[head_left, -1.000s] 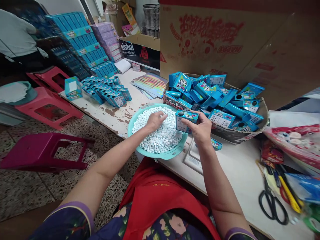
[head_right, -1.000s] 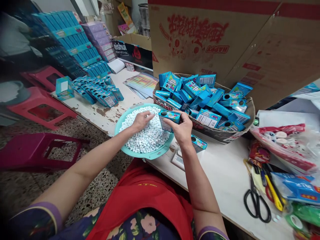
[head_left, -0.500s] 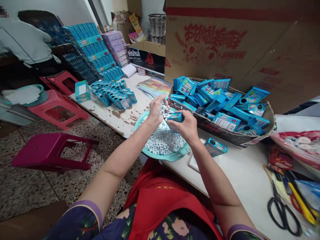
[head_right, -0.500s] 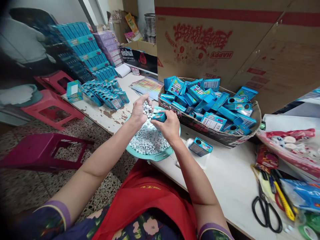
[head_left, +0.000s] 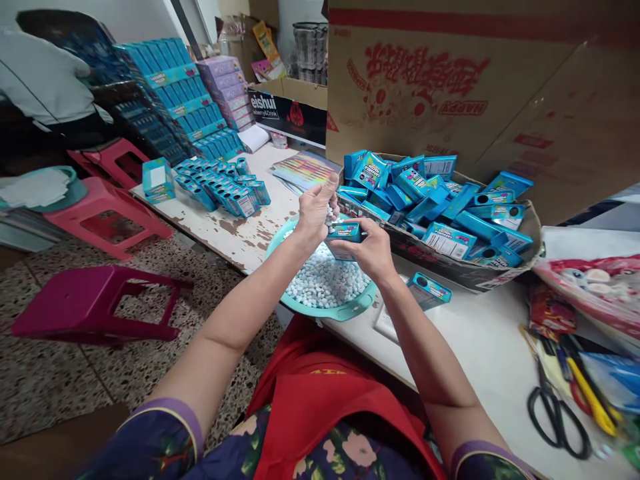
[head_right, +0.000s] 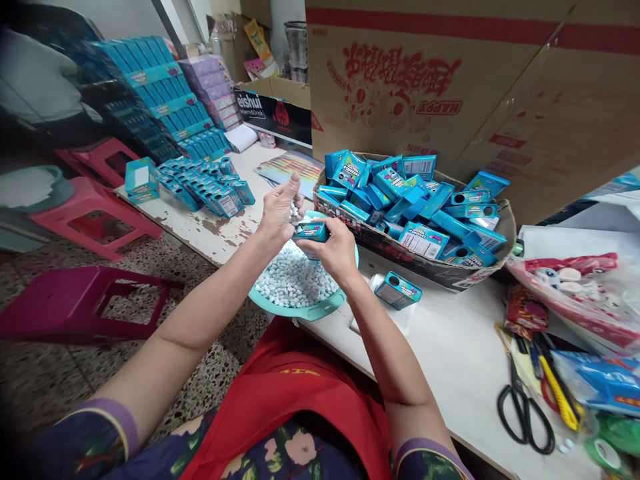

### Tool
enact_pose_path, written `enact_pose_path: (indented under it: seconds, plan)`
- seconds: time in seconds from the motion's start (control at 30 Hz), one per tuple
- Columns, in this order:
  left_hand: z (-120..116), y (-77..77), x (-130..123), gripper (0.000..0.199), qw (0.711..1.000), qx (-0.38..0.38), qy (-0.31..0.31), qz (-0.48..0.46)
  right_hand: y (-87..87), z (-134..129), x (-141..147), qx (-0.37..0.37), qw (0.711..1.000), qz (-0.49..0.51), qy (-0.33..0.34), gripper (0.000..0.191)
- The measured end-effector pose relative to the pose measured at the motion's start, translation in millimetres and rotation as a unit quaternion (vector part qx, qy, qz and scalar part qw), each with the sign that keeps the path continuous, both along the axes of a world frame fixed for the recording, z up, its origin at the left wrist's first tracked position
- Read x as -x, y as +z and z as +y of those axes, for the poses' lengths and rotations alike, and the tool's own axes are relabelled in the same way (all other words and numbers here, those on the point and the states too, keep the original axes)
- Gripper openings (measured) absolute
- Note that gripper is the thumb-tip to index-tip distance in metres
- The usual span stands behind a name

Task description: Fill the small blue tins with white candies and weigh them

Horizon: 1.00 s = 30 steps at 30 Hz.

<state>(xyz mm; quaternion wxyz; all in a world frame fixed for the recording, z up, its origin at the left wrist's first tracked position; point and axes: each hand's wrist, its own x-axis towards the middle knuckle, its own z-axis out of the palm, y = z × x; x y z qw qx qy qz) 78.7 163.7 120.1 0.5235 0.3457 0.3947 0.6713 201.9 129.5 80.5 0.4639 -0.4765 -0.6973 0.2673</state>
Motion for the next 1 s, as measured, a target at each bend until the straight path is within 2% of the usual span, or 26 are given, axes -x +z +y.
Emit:
enact_pose_path:
  seconds: [0.17,0.57,0.7,0.8,0.9,1.0]
  plan:
    - [2,3.3,-4,0.054,0.999,0.015,0.029,0.009,-5.5,2,7,-0.020,0.999,0.020,-0.015,0.042]
    - [3,-3.1,-2,0.055,0.999,0.016,0.029,0.001,-6.8,2,6,-0.031,0.999,-0.015,-0.037,0.038]
    - [1,1.7,0,0.056,0.999,0.038,0.017,-0.006,-7.9,1,2,-0.017,0.999,0.009,-0.036,0.043]
    - [5,5.6,11,0.055,0.998,0.058,0.016,-0.029,-8.6,1,-5,-0.005,0.998,0.053,-0.029,0.045]
    - [12,-4.5,26,0.052,0.992,0.080,0.030,-0.092,-9.4,2,-9,0.002,0.997,0.074,-0.030,0.047]
    - [16,-29.3,35,0.050,0.971,0.163,0.005,-0.177,-9.2,2,-11,0.014,0.997,0.076,-0.032,0.046]
